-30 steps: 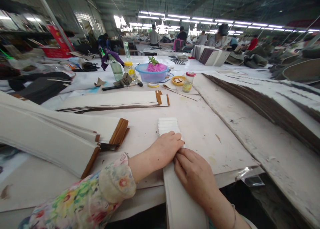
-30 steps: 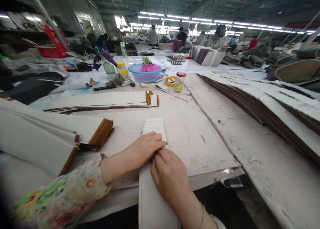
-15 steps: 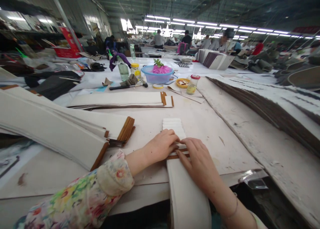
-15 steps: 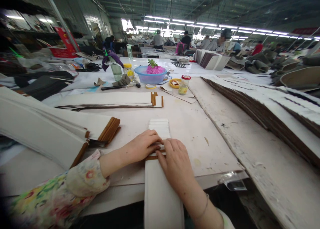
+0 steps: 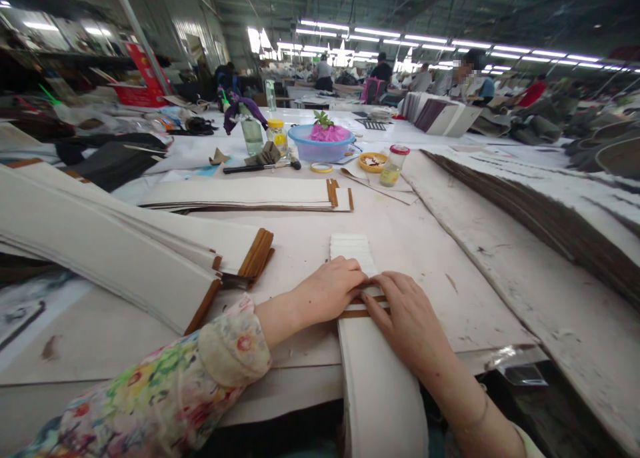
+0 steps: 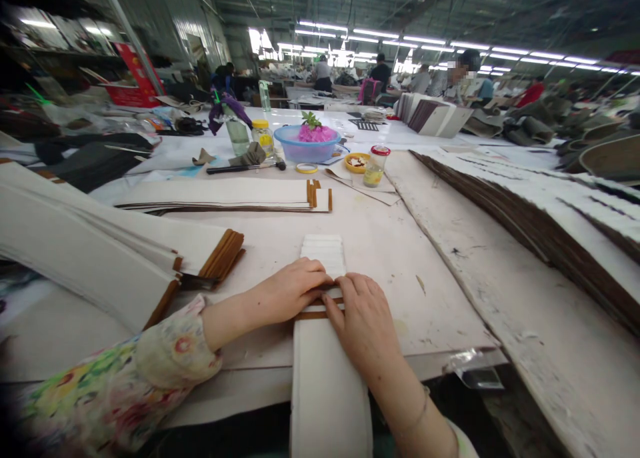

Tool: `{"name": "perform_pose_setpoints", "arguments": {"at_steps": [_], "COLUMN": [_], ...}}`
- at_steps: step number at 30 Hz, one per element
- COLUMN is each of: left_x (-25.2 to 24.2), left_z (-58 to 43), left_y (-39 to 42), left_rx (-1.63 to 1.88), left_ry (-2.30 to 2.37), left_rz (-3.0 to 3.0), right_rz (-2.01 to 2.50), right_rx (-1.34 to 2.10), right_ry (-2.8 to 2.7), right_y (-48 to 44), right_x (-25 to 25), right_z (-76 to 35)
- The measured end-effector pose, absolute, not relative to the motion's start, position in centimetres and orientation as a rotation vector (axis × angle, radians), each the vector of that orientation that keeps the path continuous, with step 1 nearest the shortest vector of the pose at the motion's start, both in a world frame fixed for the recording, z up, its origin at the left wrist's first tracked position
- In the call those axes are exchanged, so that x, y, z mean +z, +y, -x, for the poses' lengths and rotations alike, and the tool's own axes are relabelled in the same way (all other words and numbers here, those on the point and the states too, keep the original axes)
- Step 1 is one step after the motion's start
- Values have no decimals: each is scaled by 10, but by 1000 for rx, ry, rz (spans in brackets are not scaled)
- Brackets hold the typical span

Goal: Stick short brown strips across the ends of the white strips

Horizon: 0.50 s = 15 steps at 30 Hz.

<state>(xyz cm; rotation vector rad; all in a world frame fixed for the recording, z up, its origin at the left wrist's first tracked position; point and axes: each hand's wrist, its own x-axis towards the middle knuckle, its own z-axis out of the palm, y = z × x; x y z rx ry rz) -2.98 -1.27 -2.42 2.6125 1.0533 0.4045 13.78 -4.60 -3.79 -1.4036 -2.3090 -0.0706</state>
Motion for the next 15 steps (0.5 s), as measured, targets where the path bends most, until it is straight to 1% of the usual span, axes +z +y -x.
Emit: {"name": "perform_pose_setpoints", "arguments": {"at_steps": [4,8,11,15], "left_x": [-24,-25,-25,-25], "left_z": [29,27,29,38], "left_y": [-14,-13,-12,-12], "left_rx": [338,293,342,455], "left_ry": [1058,1103,1122,1138], "left_rz": [-2669,-2714,-2649,-2459], "right_rz": [1415,1467,1486,1516], "right_rx": [-125,-265,-322,-301], "right_ry": [-2324,-2398,-2454,-2439], "right_y": [-48,-50,-51,-51], "right_x": [-35,-34,-34,-31], "right_z": [-135,-131,-129,-130]}}
